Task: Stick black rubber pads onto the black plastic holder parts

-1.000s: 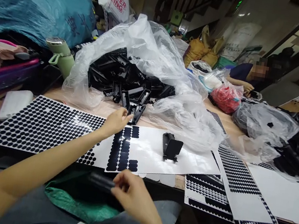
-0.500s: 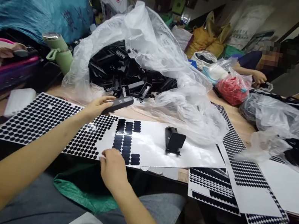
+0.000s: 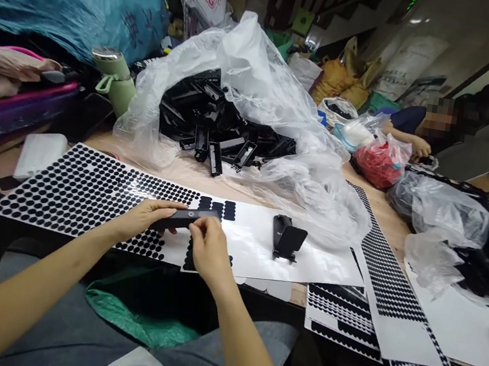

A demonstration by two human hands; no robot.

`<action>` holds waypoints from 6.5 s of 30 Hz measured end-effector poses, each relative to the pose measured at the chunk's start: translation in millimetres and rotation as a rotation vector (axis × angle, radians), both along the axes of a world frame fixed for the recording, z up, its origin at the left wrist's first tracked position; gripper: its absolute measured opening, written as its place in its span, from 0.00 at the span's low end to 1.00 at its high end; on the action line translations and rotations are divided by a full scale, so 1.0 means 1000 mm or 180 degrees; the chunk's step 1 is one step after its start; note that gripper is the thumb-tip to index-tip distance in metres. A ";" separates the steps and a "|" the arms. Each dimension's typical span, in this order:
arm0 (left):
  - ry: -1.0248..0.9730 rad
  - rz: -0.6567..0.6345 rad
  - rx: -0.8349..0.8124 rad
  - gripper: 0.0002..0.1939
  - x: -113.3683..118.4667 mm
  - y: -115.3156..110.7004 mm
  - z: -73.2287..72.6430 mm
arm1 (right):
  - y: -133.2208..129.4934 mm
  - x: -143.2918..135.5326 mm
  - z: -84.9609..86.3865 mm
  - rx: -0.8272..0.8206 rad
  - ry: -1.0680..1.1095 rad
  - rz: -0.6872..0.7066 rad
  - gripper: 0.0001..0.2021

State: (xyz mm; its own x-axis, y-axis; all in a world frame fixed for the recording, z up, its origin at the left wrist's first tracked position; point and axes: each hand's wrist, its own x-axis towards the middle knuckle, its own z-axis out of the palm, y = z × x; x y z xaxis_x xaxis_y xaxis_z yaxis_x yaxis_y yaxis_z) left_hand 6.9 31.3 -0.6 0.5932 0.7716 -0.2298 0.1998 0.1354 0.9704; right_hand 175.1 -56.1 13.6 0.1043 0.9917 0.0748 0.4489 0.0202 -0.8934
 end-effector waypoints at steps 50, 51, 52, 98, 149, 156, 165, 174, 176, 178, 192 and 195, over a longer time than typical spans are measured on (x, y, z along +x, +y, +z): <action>0.0857 -0.0673 0.1416 0.24 0.024 -0.010 -0.009 | 0.058 0.058 -0.048 -0.0901 -0.0927 -0.1539 0.06; 0.0845 -0.0669 0.1385 0.24 0.023 -0.010 -0.008 | 0.059 0.060 -0.047 -0.0887 -0.0863 -0.1540 0.04; 0.0832 -0.0657 0.1354 0.24 0.023 -0.010 -0.008 | 0.058 0.061 -0.046 -0.0864 -0.0786 -0.1529 0.03; 0.0578 -0.0653 0.1333 0.20 0.014 -0.024 -0.003 | -0.033 0.034 -0.015 -0.0537 0.0787 -0.1202 0.10; 0.0097 0.0256 -0.0619 0.20 0.029 -0.028 -0.004 | 0.002 0.003 -0.021 -0.0319 0.0129 -0.0558 0.06; 0.0119 0.0263 -0.0623 0.19 0.032 -0.032 -0.005 | -0.005 -0.002 -0.026 -0.0240 -0.0171 -0.0566 0.06; 0.0239 0.0331 -0.0857 0.19 0.026 -0.026 -0.004 | 0.049 0.056 -0.037 -0.0863 -0.1271 -0.1429 0.11; 0.0301 0.0256 -0.0916 0.21 0.023 -0.022 -0.006 | 0.063 0.057 -0.049 -0.1130 -0.1407 -0.1453 0.11; 0.0305 0.0172 -0.0879 0.22 0.022 -0.021 -0.006 | 0.063 0.058 -0.049 -0.1141 -0.1413 -0.1470 0.11; 0.0321 0.0095 -0.0842 0.22 0.021 -0.021 -0.005 | 0.064 0.060 -0.049 -0.1159 -0.1402 -0.1448 0.09; 0.0387 -0.0049 -0.0873 0.24 0.017 -0.018 0.000 | 0.058 0.070 -0.047 -0.0981 -0.0936 -0.1398 0.05; 0.0379 -0.0182 -0.0868 0.24 0.016 -0.018 -0.002 | 0.040 0.077 -0.045 -0.0733 -0.0352 -0.1363 0.09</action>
